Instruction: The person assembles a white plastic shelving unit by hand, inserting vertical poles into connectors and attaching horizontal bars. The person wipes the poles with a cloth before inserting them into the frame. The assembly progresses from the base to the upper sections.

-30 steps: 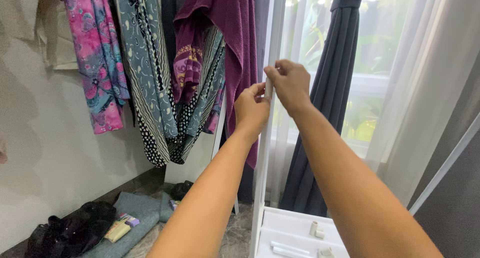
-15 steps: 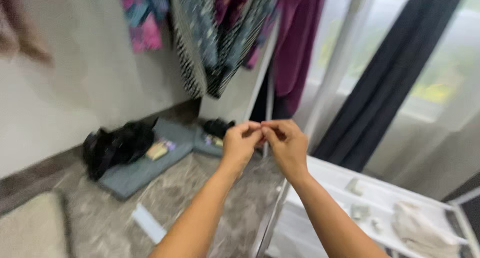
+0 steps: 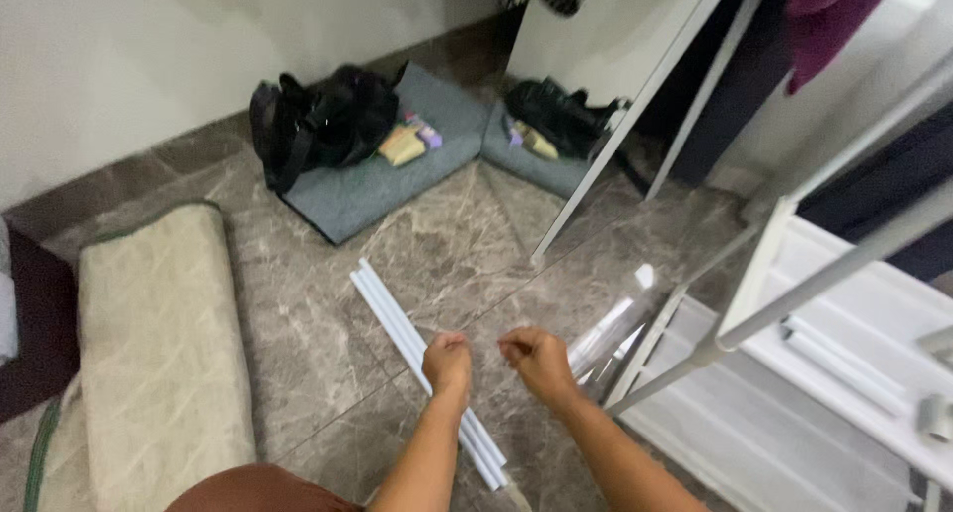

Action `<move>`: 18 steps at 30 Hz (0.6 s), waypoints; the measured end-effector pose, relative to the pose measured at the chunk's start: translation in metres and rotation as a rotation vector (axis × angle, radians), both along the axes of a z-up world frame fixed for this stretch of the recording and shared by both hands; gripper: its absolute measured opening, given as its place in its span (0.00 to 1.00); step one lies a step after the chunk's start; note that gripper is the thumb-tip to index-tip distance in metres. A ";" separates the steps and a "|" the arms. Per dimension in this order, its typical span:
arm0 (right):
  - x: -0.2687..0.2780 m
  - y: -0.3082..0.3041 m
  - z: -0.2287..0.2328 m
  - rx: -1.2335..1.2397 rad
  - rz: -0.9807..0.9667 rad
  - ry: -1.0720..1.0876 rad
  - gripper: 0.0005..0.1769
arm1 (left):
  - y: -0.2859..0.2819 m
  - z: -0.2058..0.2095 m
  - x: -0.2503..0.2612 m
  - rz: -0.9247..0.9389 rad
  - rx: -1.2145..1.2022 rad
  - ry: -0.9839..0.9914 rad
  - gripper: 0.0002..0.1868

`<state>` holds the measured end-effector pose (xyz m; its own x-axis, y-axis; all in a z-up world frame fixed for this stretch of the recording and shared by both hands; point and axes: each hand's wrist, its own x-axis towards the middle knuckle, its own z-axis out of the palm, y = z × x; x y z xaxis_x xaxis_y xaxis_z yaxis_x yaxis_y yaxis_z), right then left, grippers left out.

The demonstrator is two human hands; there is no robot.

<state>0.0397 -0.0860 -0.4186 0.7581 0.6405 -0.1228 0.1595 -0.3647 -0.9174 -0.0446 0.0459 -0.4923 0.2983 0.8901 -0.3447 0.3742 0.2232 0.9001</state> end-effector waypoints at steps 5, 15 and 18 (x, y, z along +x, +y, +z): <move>-0.027 -0.003 -0.069 -0.169 0.156 -0.142 0.07 | -0.005 -0.068 -0.050 0.112 -0.115 0.398 0.21; -0.066 -0.006 -0.121 -0.558 0.276 -0.065 0.12 | -0.009 -0.114 -0.063 0.030 -0.245 0.350 0.20; -0.064 -0.010 -0.124 -0.560 0.236 -0.084 0.15 | -0.015 -0.113 -0.050 0.084 -0.367 0.201 0.23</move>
<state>-0.0242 -0.0961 -0.5430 0.6251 0.6476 -0.4357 0.3581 -0.7339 -0.5771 -0.0949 0.0305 -0.6056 0.1241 0.7160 -0.6870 0.5009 0.5525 0.6663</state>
